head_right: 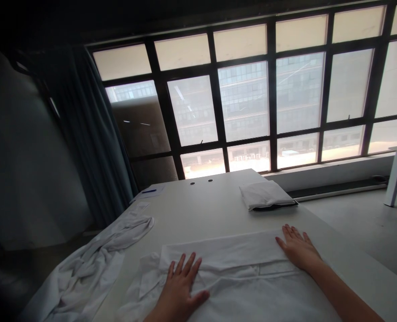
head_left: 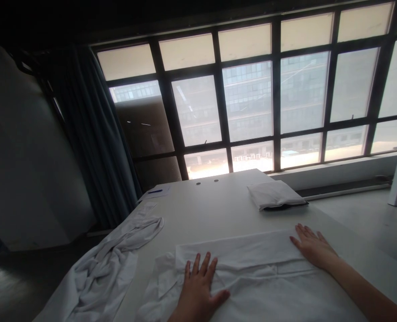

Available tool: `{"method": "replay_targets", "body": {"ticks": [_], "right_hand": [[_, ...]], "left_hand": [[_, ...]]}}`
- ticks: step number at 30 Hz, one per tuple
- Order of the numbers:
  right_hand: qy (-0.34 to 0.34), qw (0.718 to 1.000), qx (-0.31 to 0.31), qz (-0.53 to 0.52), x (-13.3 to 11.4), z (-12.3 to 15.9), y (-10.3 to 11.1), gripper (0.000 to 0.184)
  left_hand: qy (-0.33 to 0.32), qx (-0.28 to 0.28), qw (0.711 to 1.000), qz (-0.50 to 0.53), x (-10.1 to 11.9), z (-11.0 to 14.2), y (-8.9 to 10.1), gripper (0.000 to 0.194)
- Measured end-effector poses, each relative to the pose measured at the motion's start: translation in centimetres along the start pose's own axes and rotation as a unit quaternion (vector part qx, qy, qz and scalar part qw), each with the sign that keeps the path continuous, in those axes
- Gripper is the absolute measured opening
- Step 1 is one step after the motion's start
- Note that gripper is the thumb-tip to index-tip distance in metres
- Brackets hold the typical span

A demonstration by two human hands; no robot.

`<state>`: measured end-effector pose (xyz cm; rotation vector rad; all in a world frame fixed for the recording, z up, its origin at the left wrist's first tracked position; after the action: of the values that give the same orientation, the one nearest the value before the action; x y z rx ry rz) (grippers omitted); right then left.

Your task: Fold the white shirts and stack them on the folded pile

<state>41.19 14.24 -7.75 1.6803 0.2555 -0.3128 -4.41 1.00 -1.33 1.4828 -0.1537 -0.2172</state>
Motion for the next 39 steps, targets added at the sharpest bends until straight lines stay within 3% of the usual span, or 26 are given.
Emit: {"method": "replay_targets", "body": {"ticks": [2,5,8,12,15,19,22,26,31,39], "right_hand": [[-0.013,0.997,0.072,0.015,0.2,0.3,1.1,0.067],[0.054,0.989,0.137,0.001,-4.4,1.9,2.1,0.065],[0.176,0.981,0.054,-0.064,-11.9,4.3,1.1,0.062],[0.221,0.965,-0.079,-0.115,-18.3,7.4,-1.2,0.071],[0.234,0.956,-0.118,-0.13,-19.3,8.4,-1.8,0.072],[0.234,0.955,-0.123,-0.134,-18.6,8.1,-1.7,0.067],[0.239,0.954,-0.123,-0.135,-18.4,7.9,-1.7,0.063],[0.239,0.954,-0.122,-0.132,-18.1,7.9,-1.6,0.067],[0.234,0.955,-0.121,-0.132,-17.9,7.9,-1.7,0.068],[0.238,0.955,-0.124,-0.129,-18.1,8.0,-1.4,0.07]], "left_hand": [[0.0,-0.001,1.0,0.003,0.1,0.0,0.0,0.09],[-0.003,0.006,1.0,0.007,0.2,0.0,-0.1,0.088],[-0.009,0.009,1.0,0.003,0.5,0.0,0.0,0.089],[-0.035,0.024,0.999,-0.014,2.2,-0.5,0.9,0.087],[-0.07,0.05,0.996,-0.007,4.8,-1.7,2.0,0.078],[-0.151,0.054,0.987,0.035,8.6,-4.5,2.8,0.079],[-0.142,0.029,0.989,0.041,9.0,-6.5,2.1,0.089],[-0.075,0.01,0.997,0.008,5.3,-6.9,0.7,0.098],[0.041,0.002,0.998,-0.045,-3.4,-4.4,0.0,0.099],[0.098,0.024,0.993,-0.066,-13.9,0.1,-1.2,0.088]]}}
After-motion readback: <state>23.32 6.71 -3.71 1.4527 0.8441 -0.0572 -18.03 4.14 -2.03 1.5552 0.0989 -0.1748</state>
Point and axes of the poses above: each hand's wrist, its own z-axis away from the middle knuckle, its own y-axis out of the back of the hand, x = y × z, the point moved 6 cm from there along -z, towards the middle knuckle, and after that the axes turned 15 degrees about -z, right-handed, at the moved point
